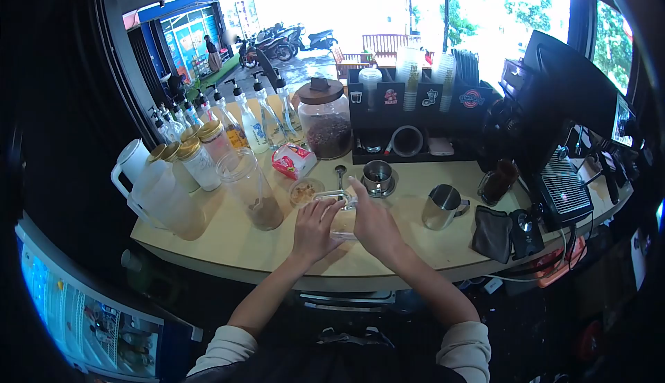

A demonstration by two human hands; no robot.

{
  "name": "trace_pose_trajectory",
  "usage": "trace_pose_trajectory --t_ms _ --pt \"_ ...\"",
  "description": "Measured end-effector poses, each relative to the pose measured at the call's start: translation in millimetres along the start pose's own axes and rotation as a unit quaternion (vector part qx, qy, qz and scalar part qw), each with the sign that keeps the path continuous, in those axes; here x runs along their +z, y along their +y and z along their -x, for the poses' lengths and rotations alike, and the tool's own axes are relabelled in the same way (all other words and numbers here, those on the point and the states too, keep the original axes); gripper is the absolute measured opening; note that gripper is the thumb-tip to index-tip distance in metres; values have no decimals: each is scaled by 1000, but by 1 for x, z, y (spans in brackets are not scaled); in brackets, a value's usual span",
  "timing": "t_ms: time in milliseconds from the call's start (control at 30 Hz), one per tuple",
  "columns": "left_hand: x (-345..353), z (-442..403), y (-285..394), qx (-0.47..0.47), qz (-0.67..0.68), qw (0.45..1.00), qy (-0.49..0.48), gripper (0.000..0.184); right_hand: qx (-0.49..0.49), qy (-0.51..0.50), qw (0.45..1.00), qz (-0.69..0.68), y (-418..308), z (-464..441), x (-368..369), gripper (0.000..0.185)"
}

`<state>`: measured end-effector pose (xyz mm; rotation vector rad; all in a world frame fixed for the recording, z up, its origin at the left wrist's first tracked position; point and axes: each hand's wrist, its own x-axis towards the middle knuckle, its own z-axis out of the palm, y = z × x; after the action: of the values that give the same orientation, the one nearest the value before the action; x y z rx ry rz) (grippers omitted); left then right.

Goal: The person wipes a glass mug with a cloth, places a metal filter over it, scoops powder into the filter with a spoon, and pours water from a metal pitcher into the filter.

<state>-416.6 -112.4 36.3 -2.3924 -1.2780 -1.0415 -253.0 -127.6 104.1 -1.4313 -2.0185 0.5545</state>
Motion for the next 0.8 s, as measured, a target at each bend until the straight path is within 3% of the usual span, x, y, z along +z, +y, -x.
trace_pose_trajectory --t_ms 133,200,233,300,433,500,533,600,633,700,733,767,800 --pt "-5 -1 4 -28 13 1000 4 73 -93 72 989 93 11 4 20 63" --pt "-7 0 5 -55 18 998 -2 72 -225 126 955 145 19 8 24 63" --pt "-7 0 5 -57 18 998 -2 72 -226 124 955 145 22 11 27 63" --pt "-10 0 2 -116 87 989 -33 69 -345 159 910 169 26 17 32 55" --pt "-14 3 4 -133 169 976 -24 69 -406 131 890 164 29 21 23 47" --pt "-14 9 8 -204 324 919 -95 71 -490 123 852 137 34 22 19 43" --pt "-12 14 7 -206 324 919 -95 71 -490 121 853 135 36 23 19 43" --pt "-3 23 1 -260 470 832 -138 70 -516 111 842 110 41 29 18 40" --pt "-1 26 -1 -260 471 832 -138 70 -516 110 843 110 51 34 20 40" --pt "-1 30 -10 -369 696 612 -73 68 -446 113 883 93 73 43 28 32" --pt "-7 30 -17 -361 695 617 -79 69 -446 116 882 95 75 49 31 32" --pt "-9 28 -18 -359 696 617 -80 69 -344 152 926 6 77 56 34 30" --pt "-10 26 -18 -330 678 653 -75 70 -235 183 951 -83 74 58 32 28"
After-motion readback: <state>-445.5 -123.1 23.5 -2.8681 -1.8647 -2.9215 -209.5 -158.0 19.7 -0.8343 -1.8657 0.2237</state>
